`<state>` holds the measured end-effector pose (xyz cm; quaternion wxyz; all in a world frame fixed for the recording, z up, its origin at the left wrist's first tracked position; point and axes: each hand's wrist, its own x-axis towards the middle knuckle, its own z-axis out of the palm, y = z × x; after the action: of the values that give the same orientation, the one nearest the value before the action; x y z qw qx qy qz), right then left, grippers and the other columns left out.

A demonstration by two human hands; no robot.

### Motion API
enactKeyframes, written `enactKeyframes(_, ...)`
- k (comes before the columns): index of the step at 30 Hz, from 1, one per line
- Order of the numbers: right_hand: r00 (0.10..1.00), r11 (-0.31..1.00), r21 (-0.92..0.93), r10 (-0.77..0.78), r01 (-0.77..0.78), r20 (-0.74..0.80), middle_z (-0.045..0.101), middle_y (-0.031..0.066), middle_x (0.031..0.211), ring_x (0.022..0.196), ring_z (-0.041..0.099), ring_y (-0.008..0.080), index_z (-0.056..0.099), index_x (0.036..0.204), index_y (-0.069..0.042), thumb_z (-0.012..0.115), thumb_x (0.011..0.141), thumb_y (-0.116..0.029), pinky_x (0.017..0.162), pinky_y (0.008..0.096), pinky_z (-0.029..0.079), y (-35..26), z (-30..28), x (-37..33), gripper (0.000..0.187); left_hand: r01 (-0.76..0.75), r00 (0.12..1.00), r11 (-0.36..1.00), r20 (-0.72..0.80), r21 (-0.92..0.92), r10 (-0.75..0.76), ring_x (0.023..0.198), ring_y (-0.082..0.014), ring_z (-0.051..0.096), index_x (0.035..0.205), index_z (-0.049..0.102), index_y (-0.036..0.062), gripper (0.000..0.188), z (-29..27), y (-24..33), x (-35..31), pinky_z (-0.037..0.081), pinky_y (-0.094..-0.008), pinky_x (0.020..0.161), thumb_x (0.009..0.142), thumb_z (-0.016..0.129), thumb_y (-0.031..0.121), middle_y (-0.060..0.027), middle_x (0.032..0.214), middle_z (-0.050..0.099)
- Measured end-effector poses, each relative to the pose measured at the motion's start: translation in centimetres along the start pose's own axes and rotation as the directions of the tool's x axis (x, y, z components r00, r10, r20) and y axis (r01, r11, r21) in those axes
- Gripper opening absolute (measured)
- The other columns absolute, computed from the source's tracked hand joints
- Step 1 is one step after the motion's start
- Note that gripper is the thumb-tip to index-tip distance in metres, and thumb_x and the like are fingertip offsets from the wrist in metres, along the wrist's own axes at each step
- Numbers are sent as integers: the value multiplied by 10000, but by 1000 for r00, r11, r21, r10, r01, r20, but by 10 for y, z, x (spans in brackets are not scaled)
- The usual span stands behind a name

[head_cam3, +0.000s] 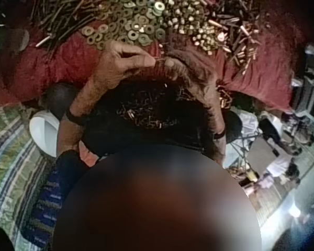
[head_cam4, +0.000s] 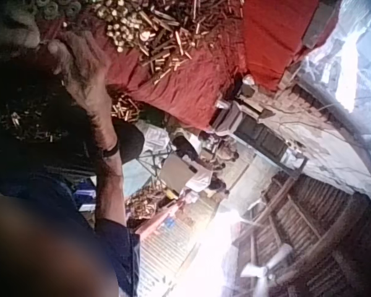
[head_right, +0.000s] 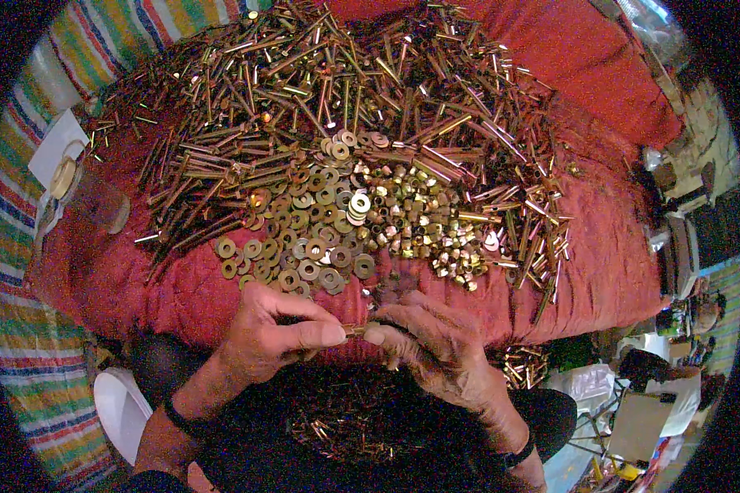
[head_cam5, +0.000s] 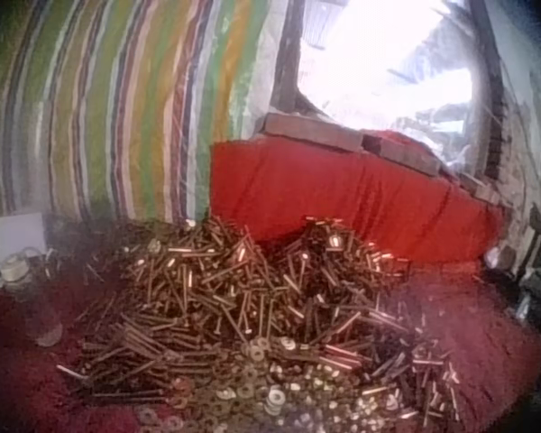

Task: The person sits on the floor and repeatedly picks up metal rods and washers, then presses the washers onto the ends of the rods by hand. The person handles the parts one at a time and places the assembled pieces back onto the pile.

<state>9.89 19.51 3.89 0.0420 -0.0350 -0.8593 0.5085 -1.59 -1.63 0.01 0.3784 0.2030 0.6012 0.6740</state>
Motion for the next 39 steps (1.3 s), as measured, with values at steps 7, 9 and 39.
enactKeyframes(7, 876, 820, 332, 479, -467, 48, 670, 83, 803, 691, 599, 161, 721, 1078, 11, 730, 990, -218, 641, 377, 476, -14, -2, 3, 246, -136, 988, 974, -46, 181, 146, 699, -86, 678, 931, 818, -3, 154, 3, 3, -1, 523, -253, 653, 877, 814, 141, -58, 789, 775)
enactKeyframes(9, 921, 904, 194, 389, -382, 0, 700, 79, 847, 726, 626, 156, 729, 1073, 9, 772, 949, -229, 661, 360, 499, -16, -5, 5, 271, -92, 993, 988, -60, 126, 100, 715, -86, 691, 932, 818, -5, 161, -1, 5, -1, 531, -249, 667, 870, 816, 144, -62, 805, 782)
enactKeyframes(39, 998, 990, -140, 18, -27, -65, 753, 45, 920, 826, 720, 141, 756, 1066, -3, 883, 819, -108, 749, 279, 559, -11, -6, 2, 297, 31, 999, 989, -1, -146, -32, 513, -19, 473, 915, 817, 6, 153, 2, -2, 1, 304, -220, 449, 905, 814, 158, 32, 635, 641)
